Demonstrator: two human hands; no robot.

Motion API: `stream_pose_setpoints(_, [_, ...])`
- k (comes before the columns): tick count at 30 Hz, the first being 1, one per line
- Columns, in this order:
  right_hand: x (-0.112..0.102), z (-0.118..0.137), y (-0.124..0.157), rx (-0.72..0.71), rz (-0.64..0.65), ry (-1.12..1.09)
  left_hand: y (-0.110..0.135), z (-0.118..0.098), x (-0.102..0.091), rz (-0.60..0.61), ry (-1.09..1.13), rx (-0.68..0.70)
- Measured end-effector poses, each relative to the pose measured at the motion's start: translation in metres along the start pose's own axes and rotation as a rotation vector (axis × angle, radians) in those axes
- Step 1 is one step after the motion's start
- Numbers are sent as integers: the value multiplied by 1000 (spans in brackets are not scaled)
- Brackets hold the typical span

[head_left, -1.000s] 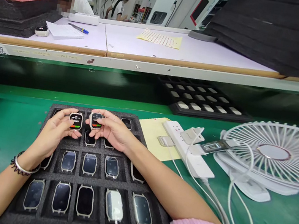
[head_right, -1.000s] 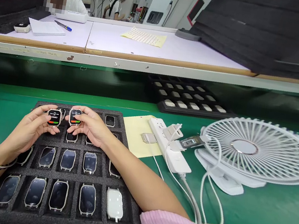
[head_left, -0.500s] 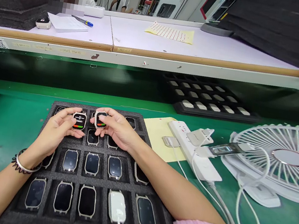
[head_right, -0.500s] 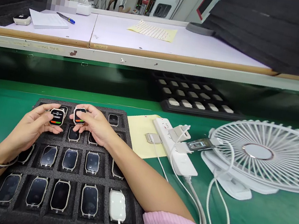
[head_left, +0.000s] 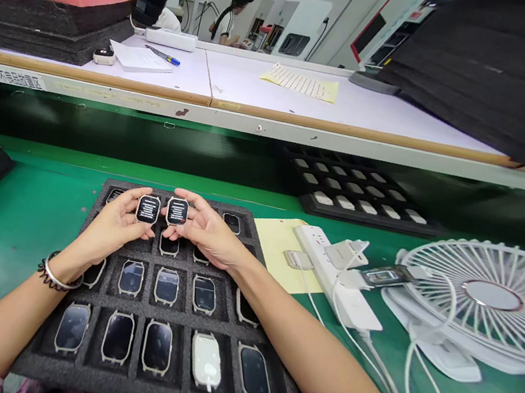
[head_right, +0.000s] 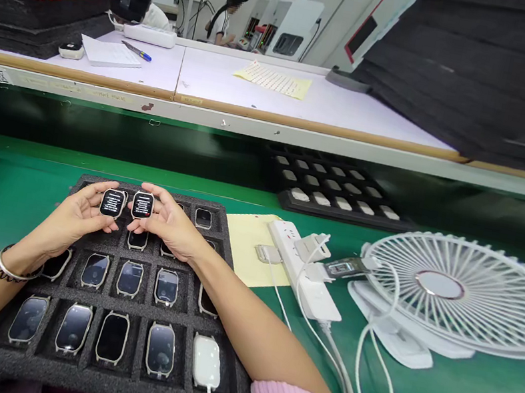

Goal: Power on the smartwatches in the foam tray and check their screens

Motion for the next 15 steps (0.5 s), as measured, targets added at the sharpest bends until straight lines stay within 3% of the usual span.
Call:
stream_pose_setpoints(5, [8, -7, 3, -62, 64, 237, 4, -15, -34, -44, -95, 86])
stream_pose_setpoints(10, [17, 15, 5, -416, -55, 859, 11, -10, -83, -110, -573, 241])
stream_pose_setpoints(12, [28, 14, 4, -479, -67, 1062, 12, -3, -92, -107, -769, 301])
stream_pose_setpoints(15, [46, -1, -2, -462, -5, 1314, 13, 8, -94, -63, -891, 342])
Point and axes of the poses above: each hand's wrist, its own y-axis away from the middle knuckle, its own x-axis out of the palm, z = x × y, the point moved 7 cm from there along -y, towards the middle knuckle, and after that the axes turned 10 degrees about -z, right-handed, at the moved point
